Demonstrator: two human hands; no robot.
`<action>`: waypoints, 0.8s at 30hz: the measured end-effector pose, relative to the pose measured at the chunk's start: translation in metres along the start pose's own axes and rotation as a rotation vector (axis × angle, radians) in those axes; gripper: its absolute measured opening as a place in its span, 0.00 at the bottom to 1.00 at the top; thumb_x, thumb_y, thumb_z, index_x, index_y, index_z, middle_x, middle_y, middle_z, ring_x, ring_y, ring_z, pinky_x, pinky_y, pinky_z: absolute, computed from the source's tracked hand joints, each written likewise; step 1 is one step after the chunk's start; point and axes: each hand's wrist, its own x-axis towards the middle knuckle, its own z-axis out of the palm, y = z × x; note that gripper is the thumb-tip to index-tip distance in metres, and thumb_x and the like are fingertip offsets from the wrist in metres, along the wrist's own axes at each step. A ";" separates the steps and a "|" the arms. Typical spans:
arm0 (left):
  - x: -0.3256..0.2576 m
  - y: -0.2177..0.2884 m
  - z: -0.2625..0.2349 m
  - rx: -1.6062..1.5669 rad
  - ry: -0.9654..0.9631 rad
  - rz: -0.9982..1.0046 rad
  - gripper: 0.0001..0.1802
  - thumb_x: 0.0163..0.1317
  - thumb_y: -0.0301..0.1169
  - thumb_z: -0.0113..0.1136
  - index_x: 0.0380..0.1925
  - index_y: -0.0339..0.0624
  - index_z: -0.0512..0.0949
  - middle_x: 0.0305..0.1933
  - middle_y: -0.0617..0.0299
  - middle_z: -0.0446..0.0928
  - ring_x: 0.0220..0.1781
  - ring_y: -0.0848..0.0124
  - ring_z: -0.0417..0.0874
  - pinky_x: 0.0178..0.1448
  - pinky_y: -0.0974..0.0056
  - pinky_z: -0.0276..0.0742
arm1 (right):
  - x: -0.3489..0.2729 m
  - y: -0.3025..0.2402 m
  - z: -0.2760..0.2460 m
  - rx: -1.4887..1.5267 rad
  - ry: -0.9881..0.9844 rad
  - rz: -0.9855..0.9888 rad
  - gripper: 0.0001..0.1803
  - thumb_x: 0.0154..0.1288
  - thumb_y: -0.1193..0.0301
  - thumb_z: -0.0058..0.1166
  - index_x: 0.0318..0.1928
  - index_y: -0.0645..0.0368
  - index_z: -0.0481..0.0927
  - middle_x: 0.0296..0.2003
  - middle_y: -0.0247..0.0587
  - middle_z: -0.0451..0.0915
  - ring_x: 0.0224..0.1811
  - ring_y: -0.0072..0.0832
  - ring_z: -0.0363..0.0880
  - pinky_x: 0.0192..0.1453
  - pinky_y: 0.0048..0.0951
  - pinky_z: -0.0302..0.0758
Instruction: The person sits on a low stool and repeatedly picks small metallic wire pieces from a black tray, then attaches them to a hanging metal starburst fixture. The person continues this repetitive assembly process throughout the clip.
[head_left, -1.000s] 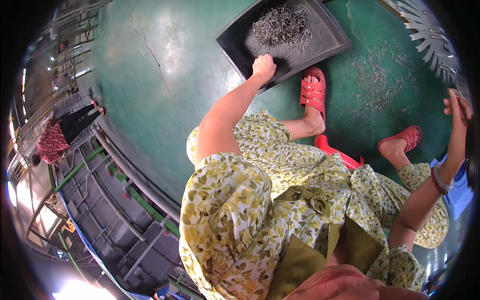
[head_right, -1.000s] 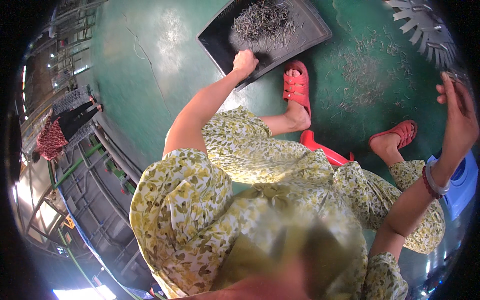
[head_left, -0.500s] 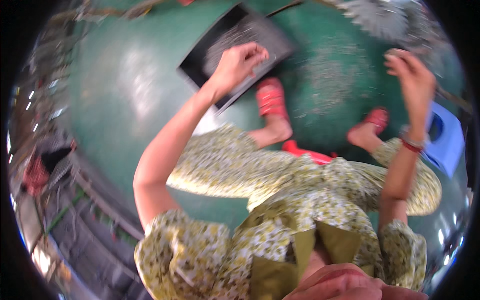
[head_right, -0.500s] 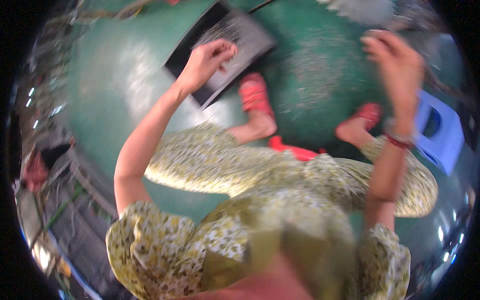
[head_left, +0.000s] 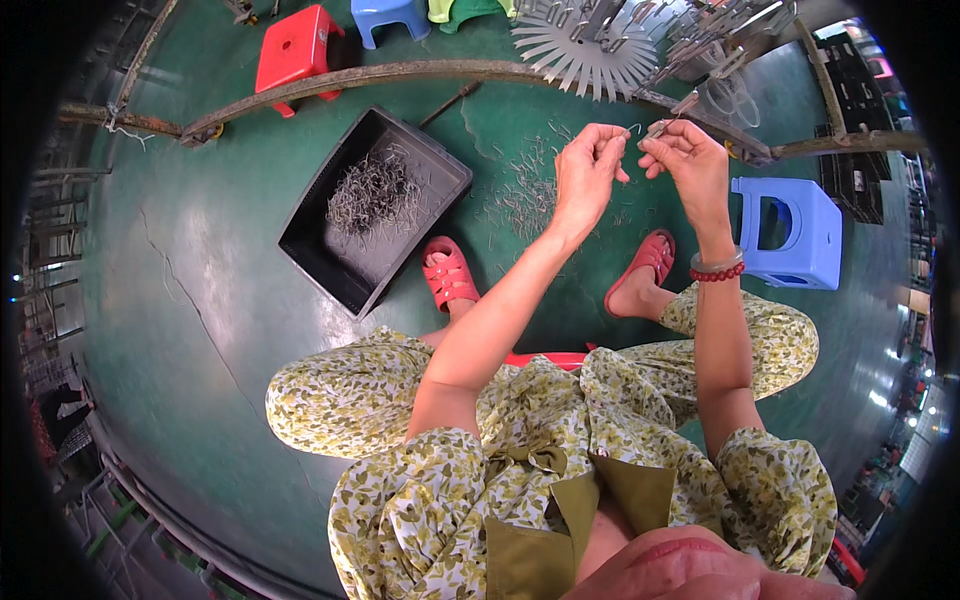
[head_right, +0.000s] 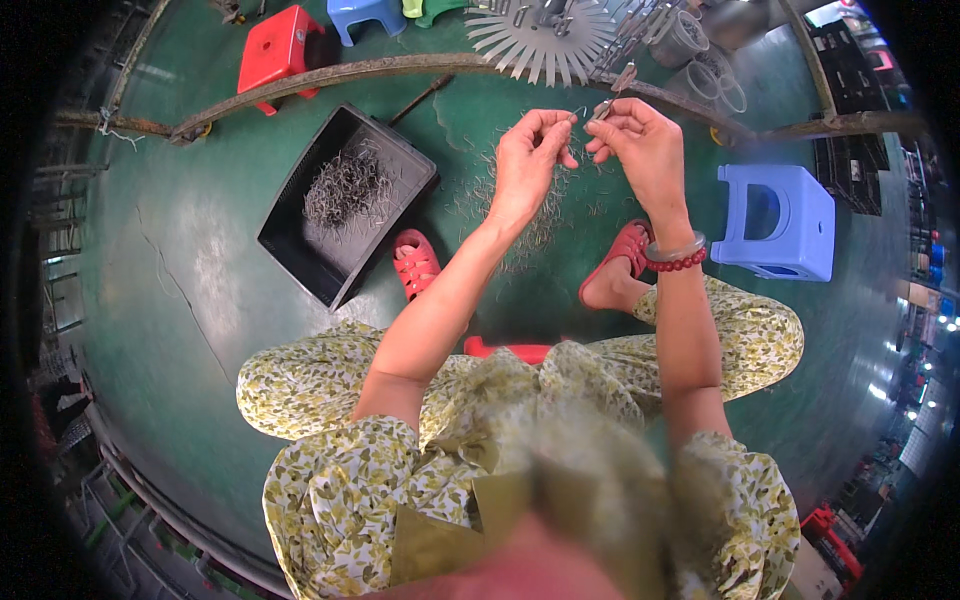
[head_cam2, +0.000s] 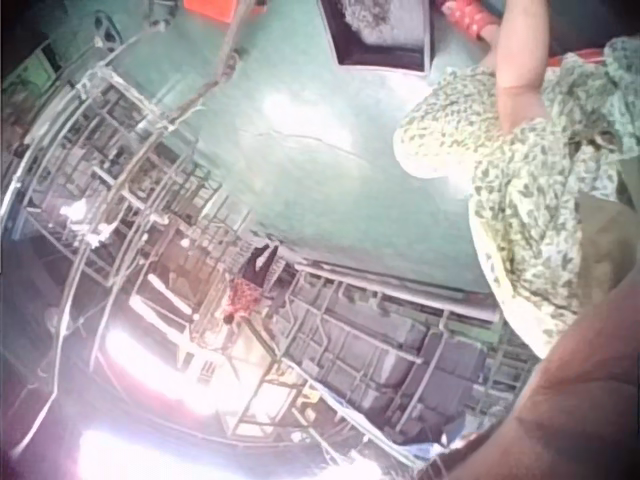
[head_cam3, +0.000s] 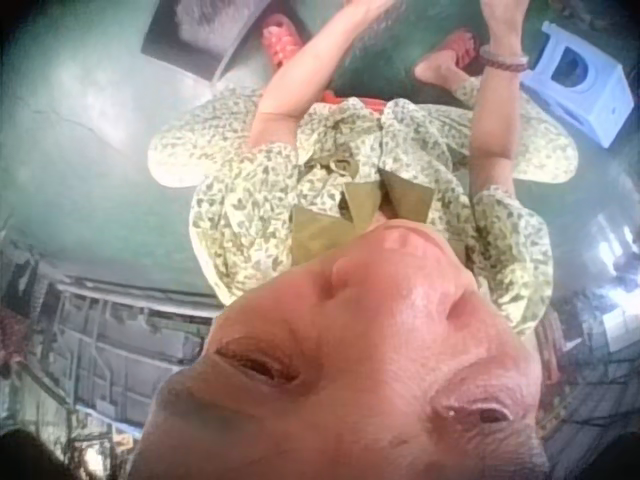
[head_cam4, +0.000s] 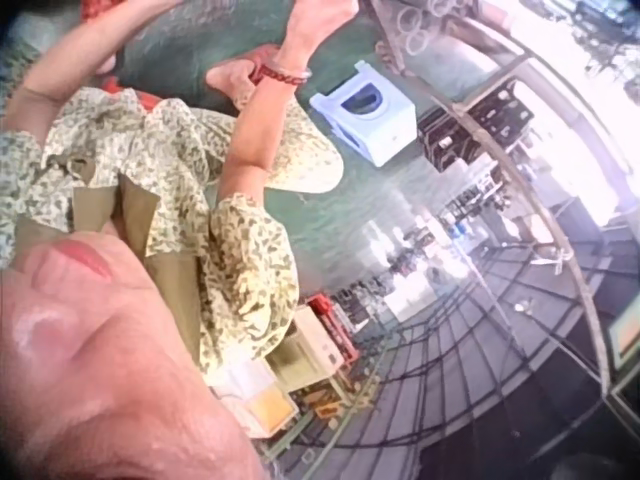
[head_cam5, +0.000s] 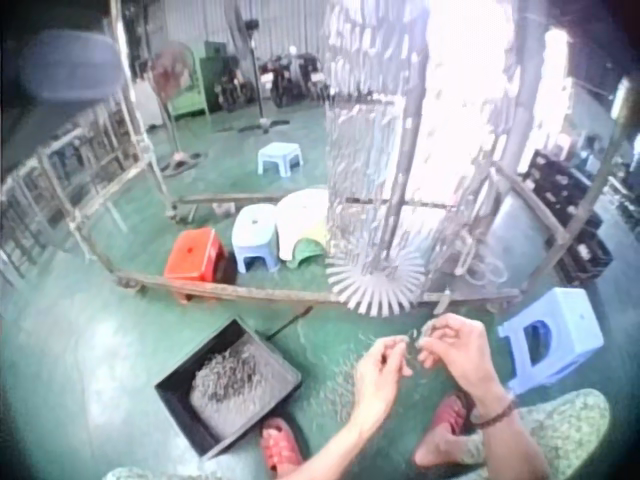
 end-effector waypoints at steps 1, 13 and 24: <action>0.001 0.000 0.000 0.034 -0.016 -0.013 0.10 0.62 0.28 0.54 0.38 0.32 0.76 0.25 0.64 0.74 0.21 0.79 0.74 0.26 0.74 0.69 | 0.001 -0.001 0.000 -0.006 -0.001 -0.002 0.08 0.56 0.81 0.57 0.36 0.70 0.76 0.26 0.38 0.78 0.24 0.20 0.78 0.26 0.18 0.74; -0.006 -0.008 -0.006 0.059 -0.235 -0.039 0.09 0.63 0.26 0.53 0.40 0.33 0.75 0.29 0.64 0.76 0.27 0.78 0.77 0.31 0.73 0.71 | -0.005 0.000 -0.018 0.053 -0.086 0.025 0.05 0.56 0.80 0.57 0.33 0.69 0.76 0.26 0.38 0.79 0.25 0.19 0.78 0.27 0.18 0.74; 0.018 -0.031 -0.025 -0.140 -0.403 -0.268 0.15 0.61 0.30 0.57 0.45 0.32 0.76 0.37 0.58 0.78 0.36 0.72 0.80 0.43 0.68 0.79 | 0.011 -0.035 -0.009 -0.473 -0.192 0.014 0.10 0.48 0.76 0.59 0.31 0.71 0.77 0.20 0.41 0.79 0.21 0.21 0.80 0.29 0.20 0.74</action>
